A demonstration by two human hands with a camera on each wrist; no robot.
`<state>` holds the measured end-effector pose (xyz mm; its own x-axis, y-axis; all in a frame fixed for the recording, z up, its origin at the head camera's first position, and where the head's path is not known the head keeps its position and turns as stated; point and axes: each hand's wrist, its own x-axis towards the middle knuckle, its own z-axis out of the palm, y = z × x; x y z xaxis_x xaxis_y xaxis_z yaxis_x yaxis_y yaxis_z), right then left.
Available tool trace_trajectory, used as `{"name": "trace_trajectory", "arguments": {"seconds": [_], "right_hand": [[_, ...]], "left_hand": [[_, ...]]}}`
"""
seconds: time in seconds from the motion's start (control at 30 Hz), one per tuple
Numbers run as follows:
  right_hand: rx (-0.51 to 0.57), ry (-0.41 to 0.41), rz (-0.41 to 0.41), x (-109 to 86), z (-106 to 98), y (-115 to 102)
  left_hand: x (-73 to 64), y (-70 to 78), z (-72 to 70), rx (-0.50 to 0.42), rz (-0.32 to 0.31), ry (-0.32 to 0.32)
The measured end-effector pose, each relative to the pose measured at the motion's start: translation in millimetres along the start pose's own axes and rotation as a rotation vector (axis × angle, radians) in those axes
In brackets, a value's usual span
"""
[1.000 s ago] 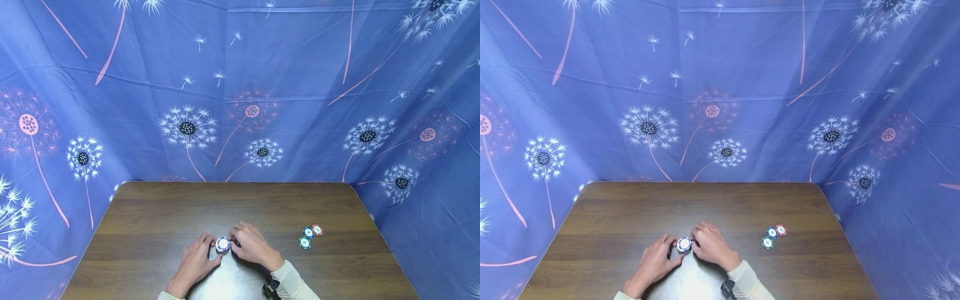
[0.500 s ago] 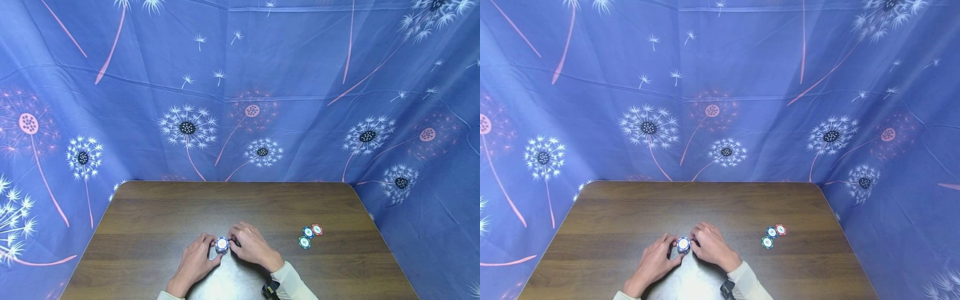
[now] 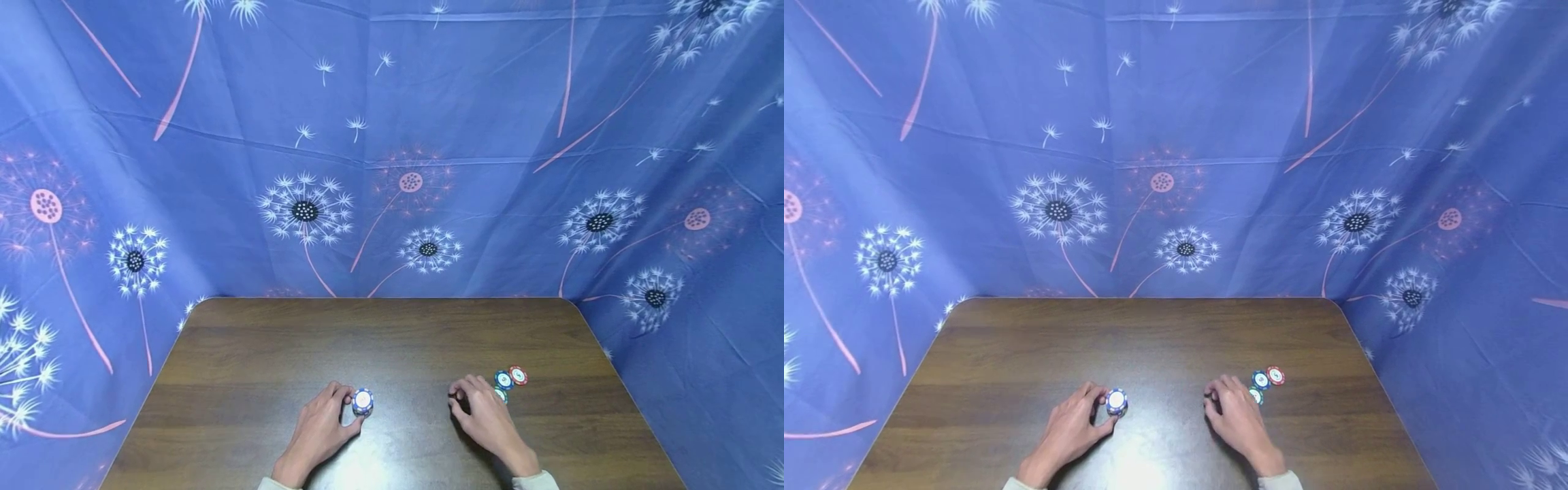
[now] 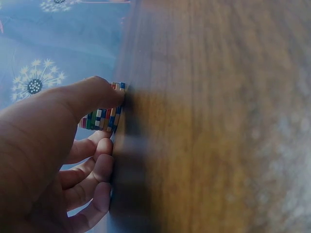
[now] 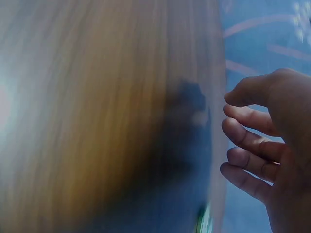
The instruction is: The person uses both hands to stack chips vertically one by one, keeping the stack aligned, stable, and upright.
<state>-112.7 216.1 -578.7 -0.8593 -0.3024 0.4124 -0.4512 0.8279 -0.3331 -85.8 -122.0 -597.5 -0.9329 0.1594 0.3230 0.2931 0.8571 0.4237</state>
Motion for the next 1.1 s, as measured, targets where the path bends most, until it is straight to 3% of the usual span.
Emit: {"name": "trace_trajectory", "arguments": {"seconds": [0.17, 0.4, 0.7, 1.1], "right_hand": [[-0.063, 0.049, 0.082, -19.2, -26.9, 39.3], [-0.101, -0.056, 0.264, -21.9, -61.8, 87.4], [-0.130, -0.179, 0.241, -9.3, -71.6, 126.0], [-0.116, -0.230, 0.212, 2.9, -70.7, 135.4]], "left_hand": [[-1.2, 0.0, -0.6, -0.007, -0.010, -0.012], [-1.6, -0.5, -0.7, -0.001, -0.015, -0.008], [-0.9, -0.3, -0.3, -0.006, -0.022, -0.011], [-0.2, -0.4, 0.5, -0.010, -0.012, -0.006]]}}
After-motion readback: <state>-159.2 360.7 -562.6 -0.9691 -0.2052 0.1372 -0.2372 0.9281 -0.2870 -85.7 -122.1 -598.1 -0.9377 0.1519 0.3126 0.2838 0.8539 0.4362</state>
